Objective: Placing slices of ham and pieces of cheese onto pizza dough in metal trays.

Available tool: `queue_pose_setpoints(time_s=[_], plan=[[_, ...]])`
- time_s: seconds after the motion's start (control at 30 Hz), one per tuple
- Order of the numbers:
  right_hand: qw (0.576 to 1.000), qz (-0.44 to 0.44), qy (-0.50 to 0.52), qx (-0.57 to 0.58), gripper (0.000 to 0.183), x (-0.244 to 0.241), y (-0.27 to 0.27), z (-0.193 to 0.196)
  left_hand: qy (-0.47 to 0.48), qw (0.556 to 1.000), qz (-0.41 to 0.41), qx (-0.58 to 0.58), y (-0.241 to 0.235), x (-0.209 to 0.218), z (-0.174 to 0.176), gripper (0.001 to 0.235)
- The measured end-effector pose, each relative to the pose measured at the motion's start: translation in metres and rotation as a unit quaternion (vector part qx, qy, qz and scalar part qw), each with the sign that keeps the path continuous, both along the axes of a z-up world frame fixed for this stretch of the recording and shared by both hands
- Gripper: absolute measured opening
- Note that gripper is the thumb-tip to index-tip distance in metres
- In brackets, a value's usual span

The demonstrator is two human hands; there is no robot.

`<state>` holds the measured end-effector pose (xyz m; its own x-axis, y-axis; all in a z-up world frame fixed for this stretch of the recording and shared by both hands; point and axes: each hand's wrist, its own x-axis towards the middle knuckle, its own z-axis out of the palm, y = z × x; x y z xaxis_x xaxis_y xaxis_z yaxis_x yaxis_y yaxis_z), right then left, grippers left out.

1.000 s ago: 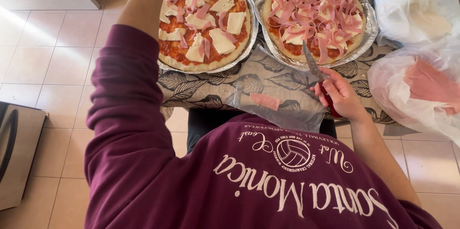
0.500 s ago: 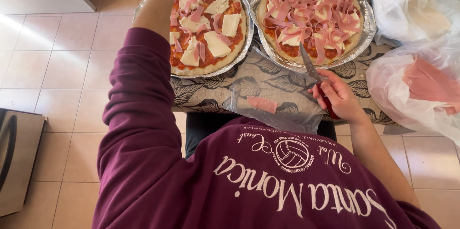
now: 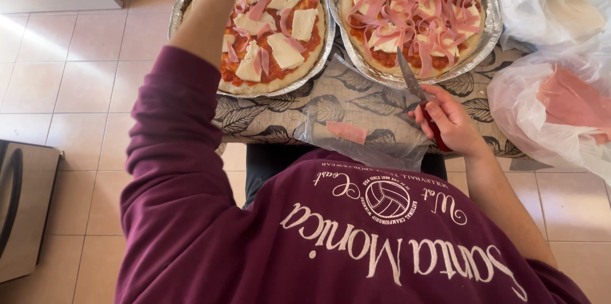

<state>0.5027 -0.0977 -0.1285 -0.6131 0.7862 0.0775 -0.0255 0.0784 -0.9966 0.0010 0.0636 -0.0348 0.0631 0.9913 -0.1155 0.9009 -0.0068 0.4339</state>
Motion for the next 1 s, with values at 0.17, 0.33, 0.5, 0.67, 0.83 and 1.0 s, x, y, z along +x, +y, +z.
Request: queue_pose_setpoints(time_s=[0.17, 0.33, 0.5, 0.67, 0.83, 1.0], plan=[[0.999, -0.009, -0.005, 0.047, 0.040, -0.001, 0.007, -0.013, -0.184, 0.927, -0.322, -0.049, -0.081, 0.106, -0.007, 0.030], [0.996, -0.017, -0.014, 0.082, 0.041, 0.007, 0.015, -0.031, -0.126, 0.759, -0.635, 0.067, -0.155, 0.187, -0.024, 0.021], [0.996, -0.022, -0.043, 0.079, 0.042, 0.005, 0.015, -0.028, -0.233, 0.725, -0.648, 0.001, -0.172, 0.200, -0.042, 0.020], [0.996, -0.015, -0.046, 0.071, 0.042, 0.008, 0.015, -0.029, 0.100, 0.664, -0.639, 0.376, -0.174, 0.202, -0.071, 0.022], [0.996, -0.013, -0.041, 0.074, 0.041, 0.009, 0.016, -0.031, 0.130, 0.658, -0.611, 0.421, -0.179, 0.200, -0.071, 0.023], [0.996, -0.011, -0.042, 0.083, 0.042, 0.006, 0.013, -0.023, -0.031, 0.757, -0.594, 0.269, -0.181, 0.178, -0.044, 0.019]])
